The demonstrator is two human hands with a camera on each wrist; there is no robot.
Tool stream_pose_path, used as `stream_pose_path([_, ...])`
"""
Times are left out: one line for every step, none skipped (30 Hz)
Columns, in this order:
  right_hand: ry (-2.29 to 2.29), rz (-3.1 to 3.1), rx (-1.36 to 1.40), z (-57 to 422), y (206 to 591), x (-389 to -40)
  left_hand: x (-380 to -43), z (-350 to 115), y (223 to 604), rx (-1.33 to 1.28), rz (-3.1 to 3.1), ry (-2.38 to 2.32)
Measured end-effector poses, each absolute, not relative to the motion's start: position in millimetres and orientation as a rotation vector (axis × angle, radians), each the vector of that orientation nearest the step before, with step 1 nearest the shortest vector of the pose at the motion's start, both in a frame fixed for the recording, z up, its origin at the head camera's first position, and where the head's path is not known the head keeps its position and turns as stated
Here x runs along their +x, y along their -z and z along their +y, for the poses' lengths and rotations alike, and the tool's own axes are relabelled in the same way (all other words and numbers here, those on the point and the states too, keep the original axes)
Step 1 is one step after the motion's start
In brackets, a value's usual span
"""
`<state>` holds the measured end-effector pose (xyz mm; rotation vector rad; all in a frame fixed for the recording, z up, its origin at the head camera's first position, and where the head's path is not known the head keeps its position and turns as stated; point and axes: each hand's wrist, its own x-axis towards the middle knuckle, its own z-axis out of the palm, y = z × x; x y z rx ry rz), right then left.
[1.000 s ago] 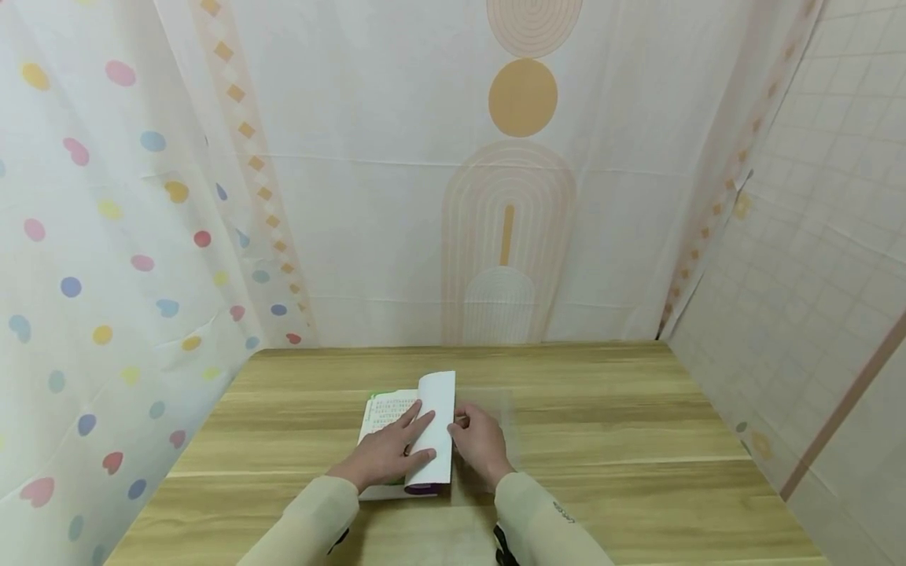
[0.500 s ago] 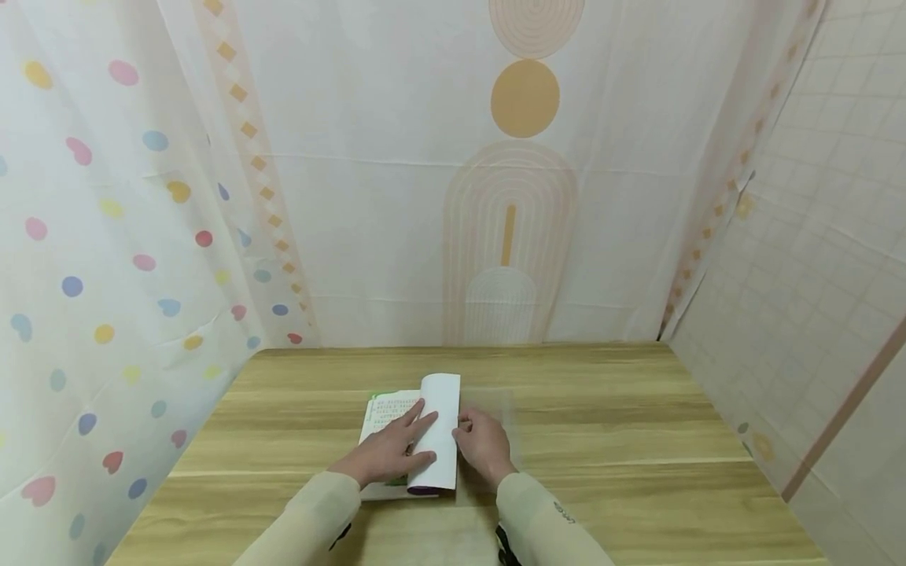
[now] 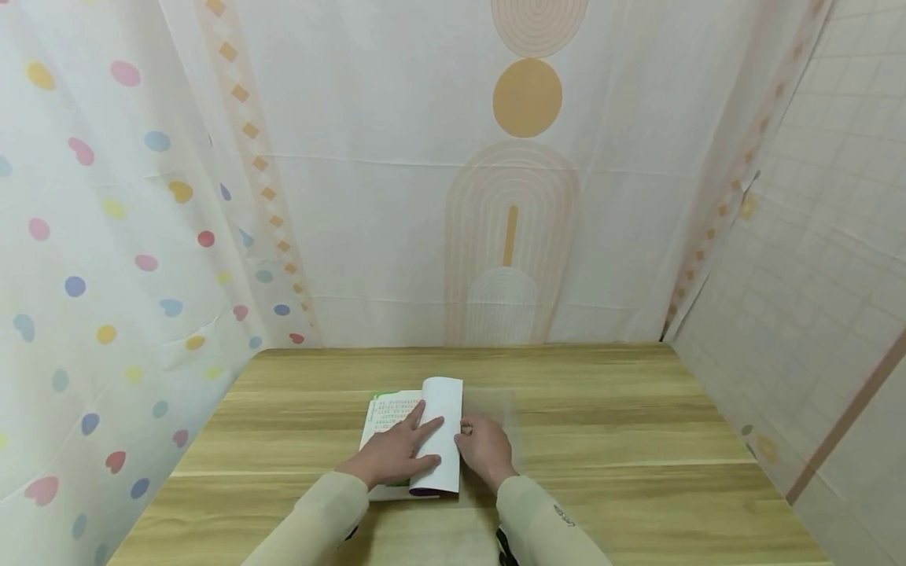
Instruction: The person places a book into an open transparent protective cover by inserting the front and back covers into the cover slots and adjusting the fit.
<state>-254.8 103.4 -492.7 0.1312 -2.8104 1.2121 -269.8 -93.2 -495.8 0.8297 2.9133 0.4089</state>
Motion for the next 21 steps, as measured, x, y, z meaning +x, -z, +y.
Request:
stream_pose_path([-1.215,-2.813,0.126,103.3,493.0,-254.3,-270.3,-92.5,496.3,0.823,2.916,-0.403])
stream_pose_path([-1.214,-2.814,0.126,103.3,493.5,-254.0,-270.5,-92.0,496.5,0.817,2.919,-0.391])
stream_pose_path([-1.217,-2.814,0.126,103.2,493.9,-253.8,-270.5,-91.5,496.2,0.809,2.921,-0.383])
stream_pose_path([-1.220,-2.812,0.126,103.2,494.5,-253.8,-270.5,-91.0,496.1,0.804,2.922,-0.375])
stream_pose_path([-1.215,-2.807,0.135,103.2,495.0,-253.9,-270.4,-90.7,495.9,0.804,2.924,-0.367])
stream_pose_path([-1.212,-2.806,0.135,103.3,495.5,-254.1,-270.0,-90.3,495.6,0.802,2.924,-0.359])
stream_pose_path([-1.211,-2.808,0.131,103.3,496.0,-254.2,-269.7,-90.2,495.4,0.802,2.924,-0.351])
stream_pose_path([-1.208,-2.810,0.130,103.4,496.8,-254.4,-269.2,-89.9,495.3,0.801,2.924,-0.343])
stream_pose_path([-1.202,-2.810,0.134,103.5,497.3,-254.5,-269.0,-89.7,495.2,0.802,2.925,-0.337])
stream_pose_path([-1.199,-2.811,0.135,103.6,497.7,-254.4,-268.9,-89.4,495.3,0.802,2.928,-0.326])
stream_pose_path([-1.196,-2.812,0.139,103.9,498.0,-254.4,-268.7,-89.0,495.2,0.800,2.928,-0.321])
stream_pose_path([-1.199,-2.816,0.132,104.2,498.5,-254.7,-268.6,-88.5,495.0,0.798,2.929,-0.316])
stream_pose_path([-1.196,-2.815,0.136,104.5,498.6,-254.6,-268.6,-88.1,494.9,0.795,2.930,-0.311])
stream_pose_path([-1.195,-2.815,0.141,104.7,498.8,-254.5,-268.5,-87.6,494.6,0.793,2.931,-0.306])
stream_pose_path([-1.194,-2.816,0.143,104.9,498.7,-254.3,-268.4,-87.1,494.3,0.792,2.931,-0.303])
stream_pose_path([-1.197,-2.818,0.139,105.1,498.5,-254.1,-268.5,-86.5,493.9,0.789,2.931,-0.300])
stream_pose_path([-1.199,-2.819,0.138,105.3,498.3,-254.1,-268.6,-86.0,493.5,0.786,2.931,-0.299])
stream_pose_path([-1.202,-2.819,0.136,105.4,498.2,-254.0,-268.8,-85.6,493.3,0.785,2.933,-0.293])
stream_pose_path([-1.205,-2.820,0.135,105.5,497.8,-253.7,-268.6,-85.1,493.1,0.780,2.931,-0.291])
stream_pose_path([-1.207,-2.822,0.131,105.4,497.6,-253.7,-268.6,-84.5,492.8,0.776,2.930,-0.289])
stream_pose_path([-1.211,-2.823,0.128,105.4,497.1,-253.6,-268.5,-84.0,492.8,0.772,2.930,-0.286])
